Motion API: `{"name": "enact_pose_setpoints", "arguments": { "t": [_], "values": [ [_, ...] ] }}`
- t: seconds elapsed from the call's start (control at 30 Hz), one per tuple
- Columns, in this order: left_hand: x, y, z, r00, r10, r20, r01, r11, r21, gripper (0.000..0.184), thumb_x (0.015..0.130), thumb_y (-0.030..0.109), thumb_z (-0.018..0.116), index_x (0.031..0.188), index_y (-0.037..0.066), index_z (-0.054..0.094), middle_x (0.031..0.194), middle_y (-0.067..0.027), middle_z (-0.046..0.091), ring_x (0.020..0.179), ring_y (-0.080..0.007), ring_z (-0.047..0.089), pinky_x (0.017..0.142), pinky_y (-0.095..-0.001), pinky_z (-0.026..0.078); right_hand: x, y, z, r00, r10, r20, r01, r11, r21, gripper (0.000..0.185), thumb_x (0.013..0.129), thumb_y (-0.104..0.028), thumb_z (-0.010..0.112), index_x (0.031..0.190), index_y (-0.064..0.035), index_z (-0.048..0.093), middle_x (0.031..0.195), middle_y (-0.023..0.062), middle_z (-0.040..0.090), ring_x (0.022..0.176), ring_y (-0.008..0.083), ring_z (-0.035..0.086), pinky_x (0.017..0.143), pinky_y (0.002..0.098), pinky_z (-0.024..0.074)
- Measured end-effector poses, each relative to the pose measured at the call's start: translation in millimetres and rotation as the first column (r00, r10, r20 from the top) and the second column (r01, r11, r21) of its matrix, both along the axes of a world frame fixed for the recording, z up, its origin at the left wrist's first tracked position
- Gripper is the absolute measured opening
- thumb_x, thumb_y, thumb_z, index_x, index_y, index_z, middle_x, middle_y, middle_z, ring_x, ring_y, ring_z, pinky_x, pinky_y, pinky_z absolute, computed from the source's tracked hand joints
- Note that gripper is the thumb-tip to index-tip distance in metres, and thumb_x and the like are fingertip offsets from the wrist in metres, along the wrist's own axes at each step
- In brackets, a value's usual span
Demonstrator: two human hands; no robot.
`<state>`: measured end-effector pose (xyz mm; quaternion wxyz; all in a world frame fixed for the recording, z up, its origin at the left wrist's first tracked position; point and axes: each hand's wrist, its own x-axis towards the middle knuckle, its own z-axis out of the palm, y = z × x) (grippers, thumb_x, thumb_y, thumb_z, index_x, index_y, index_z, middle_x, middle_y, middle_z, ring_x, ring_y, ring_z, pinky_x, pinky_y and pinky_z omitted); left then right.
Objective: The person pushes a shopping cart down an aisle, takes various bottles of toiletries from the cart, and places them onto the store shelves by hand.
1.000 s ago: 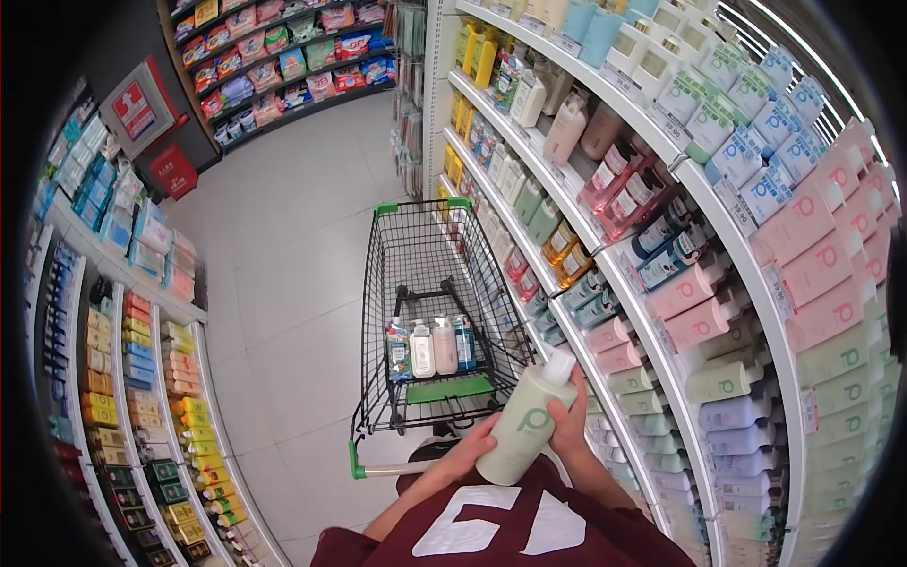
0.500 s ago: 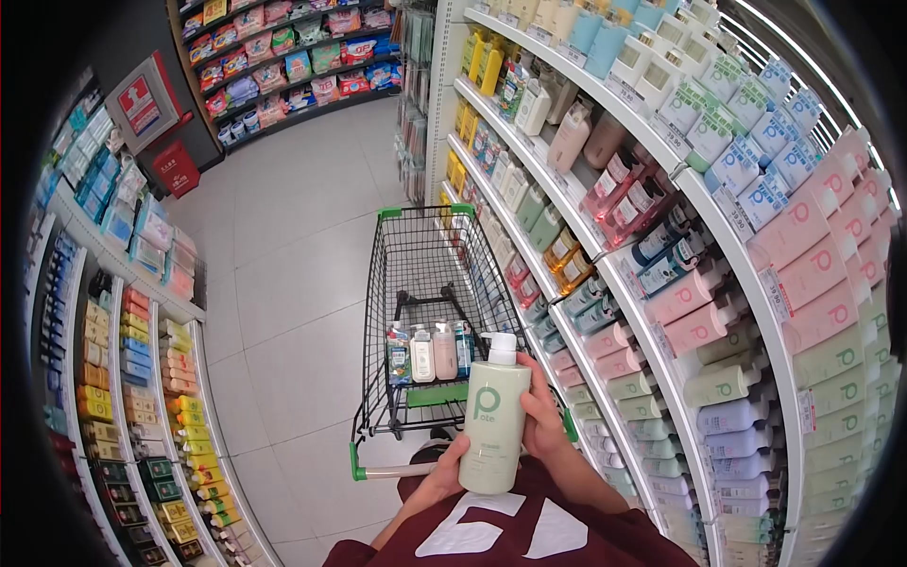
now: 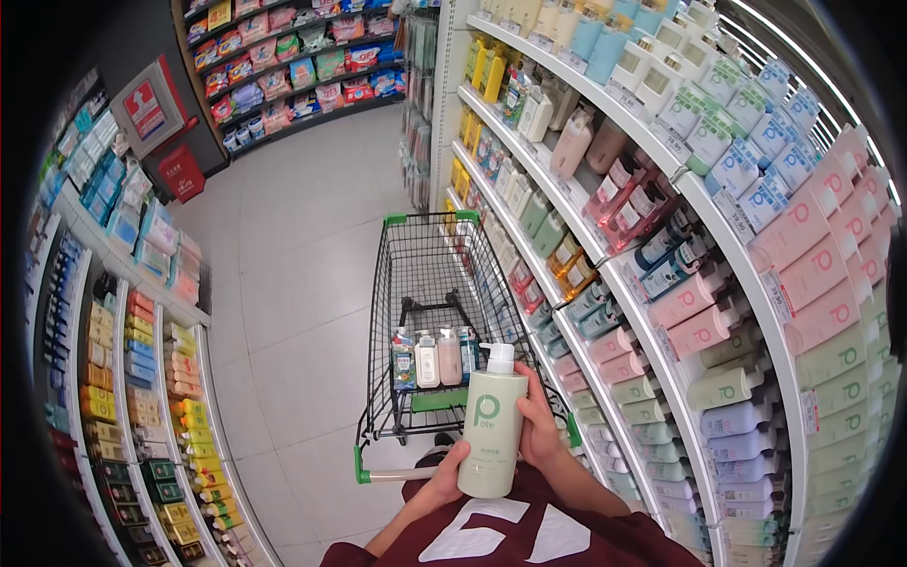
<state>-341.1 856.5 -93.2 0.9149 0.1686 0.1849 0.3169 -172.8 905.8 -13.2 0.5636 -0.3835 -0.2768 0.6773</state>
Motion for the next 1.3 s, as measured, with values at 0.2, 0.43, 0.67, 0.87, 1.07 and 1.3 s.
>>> {"name": "enact_pose_setpoints", "arguments": {
  "t": [0.2,0.43,0.67,0.87,1.07,1.3],
  "values": [
    [2.4,3.0,3.7,0.999,0.001,-0.035,0.0,1.0,0.005,0.092,0.09,0.069,0.051,0.148,-0.001,0.039,0.13,-0.0244,0.06,0.11,-0.04,0.066,0.094,-0.0499,0.055,3.6,0.0,-3.1,0.999,-0.009,-0.031,0.009,1.0,0.0,0.076,0.09,-0.031,0.064,0.152,-0.0082,0.027,0.139,0.0119,0.047,0.127,0.0238,0.049,0.108,0.0386,0.0401],
    [3.1,4.1,0.4,0.999,-0.018,-0.049,0.019,1.0,0.011,0.091,0.09,0.069,0.05,0.147,-0.001,0.04,0.129,-0.0245,0.06,0.11,-0.0396,0.066,0.094,-0.0494,0.055,4.5,-1.0,-3.5,0.999,-0.035,-0.039,0.035,0.999,-0.004,0.075,0.09,-0.03,0.063,0.152,-0.0076,0.027,0.139,0.012,0.046,0.128,0.024,0.048,0.108,0.039,0.0399],
    [2.1,-1.3,-4.8,1.0,-0.001,-0.021,0.001,1.0,-0.007,0.084,0.094,0.065,0.051,0.143,-0.002,0.046,0.131,-0.0209,0.062,0.112,-0.033,0.067,0.097,-0.0441,0.054,6.2,-4.8,-7.7,0.998,-0.049,-0.046,0.048,0.998,-0.03,0.074,0.091,-0.029,0.062,0.152,-0.0081,0.028,0.137,0.0121,0.048,0.125,0.0245,0.051,0.107,0.0389,0.0413],
    [1.1,-1.8,-4.5,1.0,0.01,0.003,-0.01,1.0,-0.01,0.083,0.095,0.063,0.051,0.144,-0.002,0.044,0.129,-0.0216,0.063,0.11,-0.0347,0.068,0.097,-0.0449,0.055,4.3,-4.7,-8.4,0.998,-0.035,-0.057,0.034,0.999,-0.012,0.07,0.092,-0.026,0.061,0.152,-0.0092,0.028,0.135,0.0115,0.049,0.124,0.0233,0.051,0.106,0.0382,0.0416],
    [1.1,-1.6,-4.2,0.999,0.019,0.034,-0.019,1.0,-0.016,0.082,0.095,0.063,0.049,0.146,-0.001,0.041,0.131,-0.0233,0.061,0.111,-0.0369,0.067,0.098,-0.0469,0.053,3.7,-5.6,-9.5,0.999,-0.032,-0.041,0.032,0.999,-0.004,0.066,0.094,-0.022,0.058,0.152,-0.0097,0.029,0.135,0.0118,0.05,0.123,0.0219,0.051,0.106,0.0371,0.0418],
    [2.3,-1.5,4.9,1.0,0.017,-0.019,-0.017,1.0,-0.017,0.09,0.091,0.069,0.046,0.146,-0.002,0.041,0.127,-0.0228,0.061,0.105,-0.0387,0.068,0.09,-0.0481,0.057,2.7,-7.2,-13.7,0.999,-0.03,0.011,0.03,0.999,0.013,0.065,0.097,-0.023,0.059,0.153,-0.009,0.03,0.135,0.0127,0.049,0.122,0.0206,0.05,0.106,0.0355,0.0416]
  ]
}}
